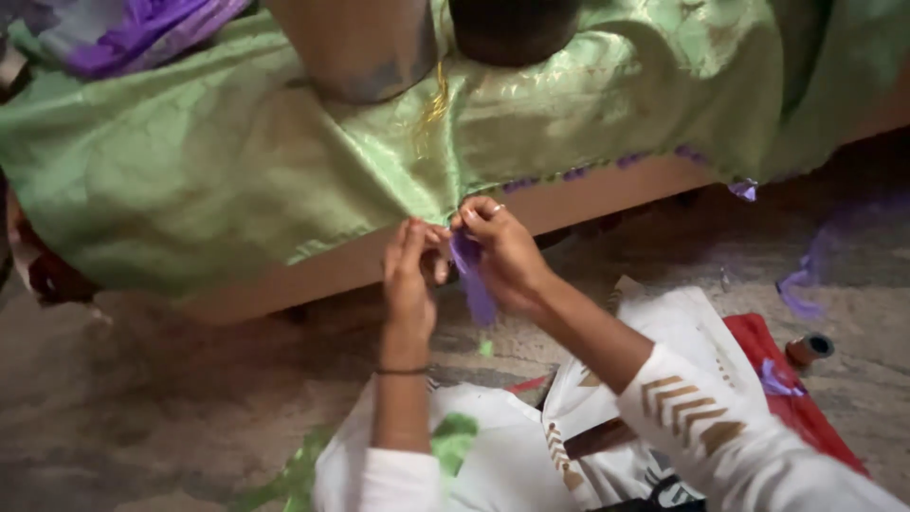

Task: The recorder is attaching and trimming ribbons on a piece of fabric.

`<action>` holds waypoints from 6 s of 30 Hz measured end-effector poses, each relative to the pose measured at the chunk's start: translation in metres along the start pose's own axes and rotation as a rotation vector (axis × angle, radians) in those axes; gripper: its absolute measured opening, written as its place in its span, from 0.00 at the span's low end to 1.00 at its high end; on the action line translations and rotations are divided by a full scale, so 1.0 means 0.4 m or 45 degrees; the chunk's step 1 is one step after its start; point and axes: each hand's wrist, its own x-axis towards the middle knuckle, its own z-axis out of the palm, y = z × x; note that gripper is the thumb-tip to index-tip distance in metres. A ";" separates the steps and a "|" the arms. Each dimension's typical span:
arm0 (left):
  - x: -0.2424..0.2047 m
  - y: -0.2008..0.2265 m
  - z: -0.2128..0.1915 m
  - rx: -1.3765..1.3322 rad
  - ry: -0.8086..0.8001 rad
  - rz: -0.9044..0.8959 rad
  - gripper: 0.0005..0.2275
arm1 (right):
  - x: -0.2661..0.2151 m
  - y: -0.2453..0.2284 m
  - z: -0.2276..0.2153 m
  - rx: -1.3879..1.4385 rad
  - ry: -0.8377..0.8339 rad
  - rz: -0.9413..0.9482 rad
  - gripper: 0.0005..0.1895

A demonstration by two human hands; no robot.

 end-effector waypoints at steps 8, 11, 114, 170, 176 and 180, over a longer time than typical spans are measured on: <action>-0.081 0.078 0.061 0.751 0.284 0.276 0.20 | -0.315 0.032 -0.437 -2.017 -1.001 0.462 0.09; -0.093 0.119 0.084 1.387 0.378 0.359 0.17 | -0.427 -0.003 -0.484 -2.222 -1.528 1.031 0.13; -0.084 -0.073 -0.040 0.410 0.111 0.038 0.11 | -0.142 -0.454 -0.003 -2.692 -0.739 0.339 0.31; -0.107 -0.228 0.076 -0.230 0.354 -0.331 0.12 | -0.295 0.035 -0.500 -2.073 -0.364 -0.117 0.35; -0.093 -0.349 -0.036 -0.479 0.498 -0.438 0.11 | -0.242 0.257 -0.644 -1.441 -0.241 0.580 0.15; -0.056 -0.487 -0.185 -0.614 0.646 -0.588 0.09 | -0.325 0.125 -0.554 -1.304 -0.017 0.832 0.16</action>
